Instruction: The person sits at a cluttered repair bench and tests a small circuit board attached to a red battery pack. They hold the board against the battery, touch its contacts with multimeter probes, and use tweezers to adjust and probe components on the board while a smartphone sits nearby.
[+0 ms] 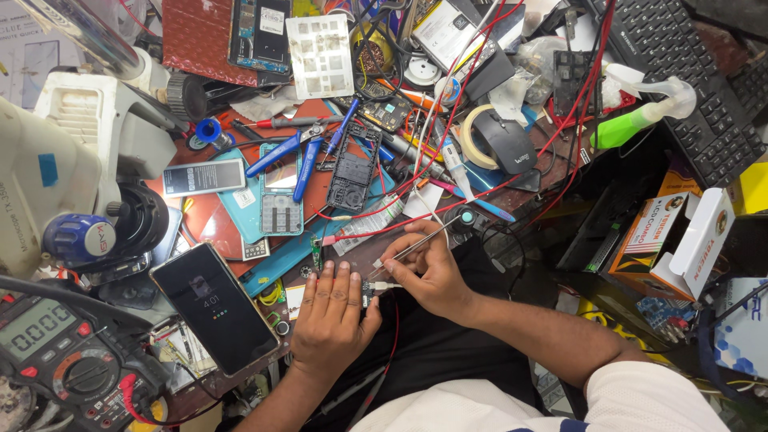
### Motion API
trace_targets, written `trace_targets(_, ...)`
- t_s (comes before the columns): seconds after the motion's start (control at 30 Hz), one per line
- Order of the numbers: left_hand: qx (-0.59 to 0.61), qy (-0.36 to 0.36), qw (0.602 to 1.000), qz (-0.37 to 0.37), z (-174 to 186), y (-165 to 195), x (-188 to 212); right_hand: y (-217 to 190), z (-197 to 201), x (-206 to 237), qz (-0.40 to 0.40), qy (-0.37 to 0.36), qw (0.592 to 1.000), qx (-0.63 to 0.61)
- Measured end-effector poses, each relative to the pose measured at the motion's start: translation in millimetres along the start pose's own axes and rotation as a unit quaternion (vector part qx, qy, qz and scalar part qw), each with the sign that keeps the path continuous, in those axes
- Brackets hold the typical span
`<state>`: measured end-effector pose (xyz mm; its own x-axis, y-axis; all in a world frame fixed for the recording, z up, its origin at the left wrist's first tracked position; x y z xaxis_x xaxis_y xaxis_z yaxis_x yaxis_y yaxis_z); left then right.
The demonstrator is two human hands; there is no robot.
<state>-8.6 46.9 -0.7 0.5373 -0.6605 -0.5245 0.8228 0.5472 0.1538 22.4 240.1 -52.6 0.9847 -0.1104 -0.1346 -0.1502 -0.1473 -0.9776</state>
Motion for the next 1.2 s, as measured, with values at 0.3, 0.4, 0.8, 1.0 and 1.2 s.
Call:
trace_targets(0.3,0.015,0.003,1.0,-0.002,6,-1,-4,-9,-4,-4,0.019,0.015,0.999,0.03)
trace_targets(0.4,0.003,0.007,1.0,-0.008,0,-3,-2,-15,0,-1,0.111,0.001,0.896,0.43)
trace_targets(0.8,0.048,-0.057,0.997,0.001,-30,-17,17,-16,30,-15,0.064,-0.128,0.948,0.284)
trace_targets(1.0,0.062,-0.083,0.995,0.001,-34,-23,15,-9,28,-14,0.063,-0.14,0.945,0.29)
trace_targets(1.2,0.063,-0.089,0.994,-0.001,-39,-26,21,-3,27,-13,0.064,-0.143,0.94,0.302)
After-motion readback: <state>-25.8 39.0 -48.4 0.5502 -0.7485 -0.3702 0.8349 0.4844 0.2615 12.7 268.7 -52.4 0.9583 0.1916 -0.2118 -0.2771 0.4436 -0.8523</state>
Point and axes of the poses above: each hand's wrist, its own x-axis away from the middle knuckle, its own z-axis out of the back of the hand, y = z × x, the point moved 3 cm from there along -x, towards the middle knuckle, and after that the axes turned 2 degrees about x, right-handed, at the moved point
